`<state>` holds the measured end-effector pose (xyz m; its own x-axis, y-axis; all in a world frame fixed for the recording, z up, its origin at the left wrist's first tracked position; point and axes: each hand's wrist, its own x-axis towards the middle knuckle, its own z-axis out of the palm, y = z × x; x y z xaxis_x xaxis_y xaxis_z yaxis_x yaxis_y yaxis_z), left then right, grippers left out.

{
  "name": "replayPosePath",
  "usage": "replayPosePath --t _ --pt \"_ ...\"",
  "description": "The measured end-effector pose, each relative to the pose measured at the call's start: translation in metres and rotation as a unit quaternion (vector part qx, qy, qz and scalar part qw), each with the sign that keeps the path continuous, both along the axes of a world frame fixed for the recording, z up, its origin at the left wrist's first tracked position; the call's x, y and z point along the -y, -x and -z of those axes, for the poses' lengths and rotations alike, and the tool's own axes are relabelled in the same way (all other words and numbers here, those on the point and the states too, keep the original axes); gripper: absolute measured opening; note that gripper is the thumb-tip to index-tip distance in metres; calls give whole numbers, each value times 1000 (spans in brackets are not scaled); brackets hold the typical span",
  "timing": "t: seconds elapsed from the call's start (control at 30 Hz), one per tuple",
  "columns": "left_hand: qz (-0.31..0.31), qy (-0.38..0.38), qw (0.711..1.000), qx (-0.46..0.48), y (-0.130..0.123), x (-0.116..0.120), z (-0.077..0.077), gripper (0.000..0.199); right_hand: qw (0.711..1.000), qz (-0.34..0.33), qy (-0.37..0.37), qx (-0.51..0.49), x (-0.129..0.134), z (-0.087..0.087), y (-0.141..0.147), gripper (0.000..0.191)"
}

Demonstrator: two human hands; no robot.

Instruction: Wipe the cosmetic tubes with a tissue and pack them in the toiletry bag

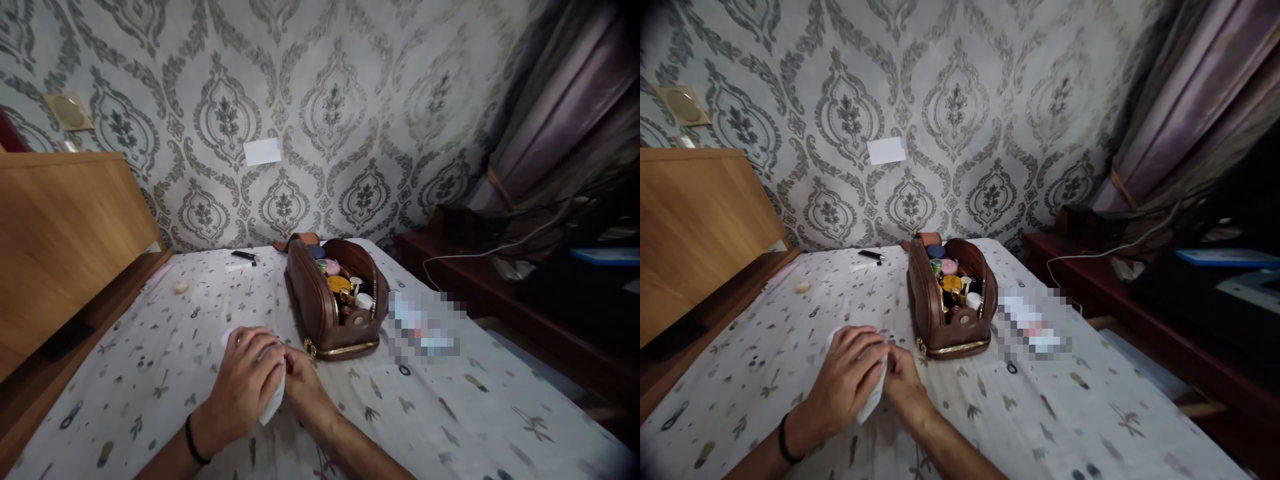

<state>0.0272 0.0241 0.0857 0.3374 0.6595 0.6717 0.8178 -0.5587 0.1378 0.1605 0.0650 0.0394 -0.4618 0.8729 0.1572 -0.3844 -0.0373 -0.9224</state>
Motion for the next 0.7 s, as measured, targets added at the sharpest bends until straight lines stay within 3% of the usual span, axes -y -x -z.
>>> replayPosePath --t 0.1,0.23,0.37,0.47,0.53,0.6,0.7 --pt "-23 15 999 -21 7 -10 4 21 1000 -9 27 -11 2 0 -1 36" --pt "-100 116 981 118 39 -22 -2 34 993 2 113 -21 3 9 -2 48" --pt "-91 236 896 364 52 -27 2 39 979 -13 188 -74 2 8 -1 50" --pt "-49 274 838 469 44 -24 10 45 969 -57 213 -108 0 2 0 48" --pt "-44 279 837 468 40 -21 13 44 965 -73 224 -116 0 -2 -1 47" --pt "-67 263 856 441 38 -19 11 40 966 -90 218 -103 2 -6 -2 48" --pt "-101 209 877 420 39 -18 6 41 987 -93 125 -40 5 -10 -4 52"
